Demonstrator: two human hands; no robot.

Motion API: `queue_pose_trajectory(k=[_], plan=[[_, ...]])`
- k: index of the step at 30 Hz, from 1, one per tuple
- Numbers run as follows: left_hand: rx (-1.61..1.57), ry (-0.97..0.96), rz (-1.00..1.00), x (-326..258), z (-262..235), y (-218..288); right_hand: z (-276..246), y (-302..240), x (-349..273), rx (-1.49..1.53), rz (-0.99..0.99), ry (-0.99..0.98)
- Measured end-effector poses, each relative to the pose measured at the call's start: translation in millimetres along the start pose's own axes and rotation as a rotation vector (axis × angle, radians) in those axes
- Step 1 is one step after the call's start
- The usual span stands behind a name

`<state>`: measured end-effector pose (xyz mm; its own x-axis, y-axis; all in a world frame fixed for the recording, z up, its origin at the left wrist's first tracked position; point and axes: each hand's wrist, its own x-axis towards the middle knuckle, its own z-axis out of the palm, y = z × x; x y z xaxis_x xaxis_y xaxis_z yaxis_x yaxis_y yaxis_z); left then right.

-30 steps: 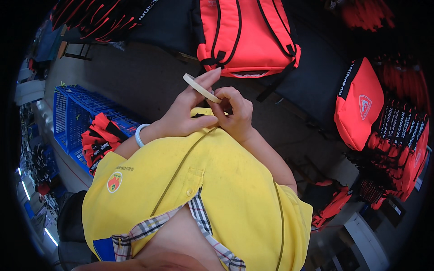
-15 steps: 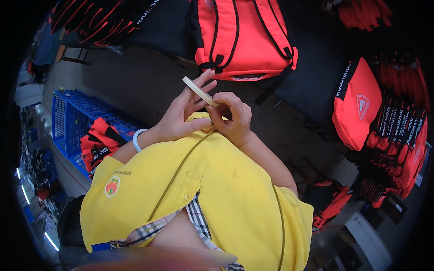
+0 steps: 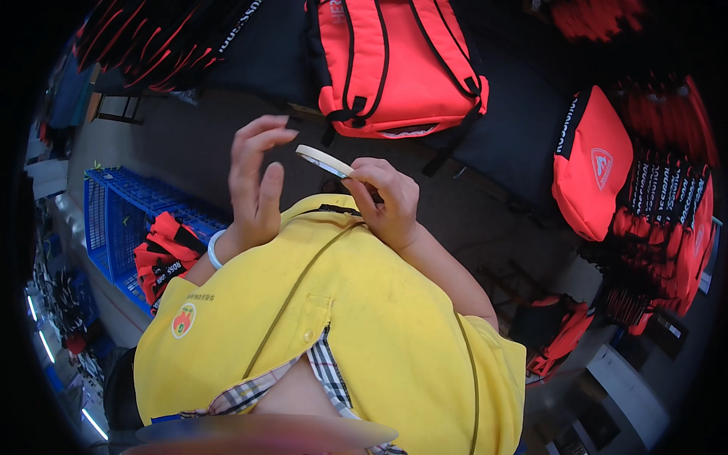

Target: Inspecting and tagging red backpacks on a factory table, checking zippers and compartments.

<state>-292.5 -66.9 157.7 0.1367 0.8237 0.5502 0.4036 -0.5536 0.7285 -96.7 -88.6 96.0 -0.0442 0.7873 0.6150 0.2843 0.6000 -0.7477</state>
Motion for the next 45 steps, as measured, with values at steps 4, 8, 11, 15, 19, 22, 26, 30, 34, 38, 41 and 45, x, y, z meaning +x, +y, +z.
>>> queue_pose_trajectory(k=[4,8,11,15,19,22,26,30,34,38,41,45], plan=[[-0.614,-0.403,-0.557,-14,5,-12,-3,-1,5,-0.032,-0.041,0.037],[-0.311,-0.458,-0.18,-22,8,-14,-10,0,11,-0.148,-0.017,0.045],[-0.155,-0.409,-0.01,-17,15,-9,-8,-19,-2,0.039,0.358,0.009],[-0.099,-0.463,0.111,-20,22,-15,8,-24,-2,0.119,0.308,0.091],[-0.077,-0.432,0.144,-22,25,-17,12,-22,-4,0.017,0.286,0.132],[-0.094,-0.492,0.102,-26,26,-17,9,-22,-5,-0.042,0.196,0.097],[-0.22,-0.499,-0.072,-31,30,-14,8,-20,-9,-0.057,0.215,0.046],[-0.288,-0.538,-0.207,-30,29,-13,13,-20,-11,0.005,0.336,0.128],[-0.233,-0.543,-0.178,-35,30,-21,11,-16,-10,0.006,0.342,0.061],[-0.136,-0.485,-0.042,-35,27,-32,10,-24,-1,0.221,0.443,0.064],[-0.12,-0.521,0.066,-33,20,-40,7,-17,2,0.193,0.483,-0.044],[-0.074,-0.552,0.09,-26,8,-43,10,-12,10,0.136,0.579,-0.174]])
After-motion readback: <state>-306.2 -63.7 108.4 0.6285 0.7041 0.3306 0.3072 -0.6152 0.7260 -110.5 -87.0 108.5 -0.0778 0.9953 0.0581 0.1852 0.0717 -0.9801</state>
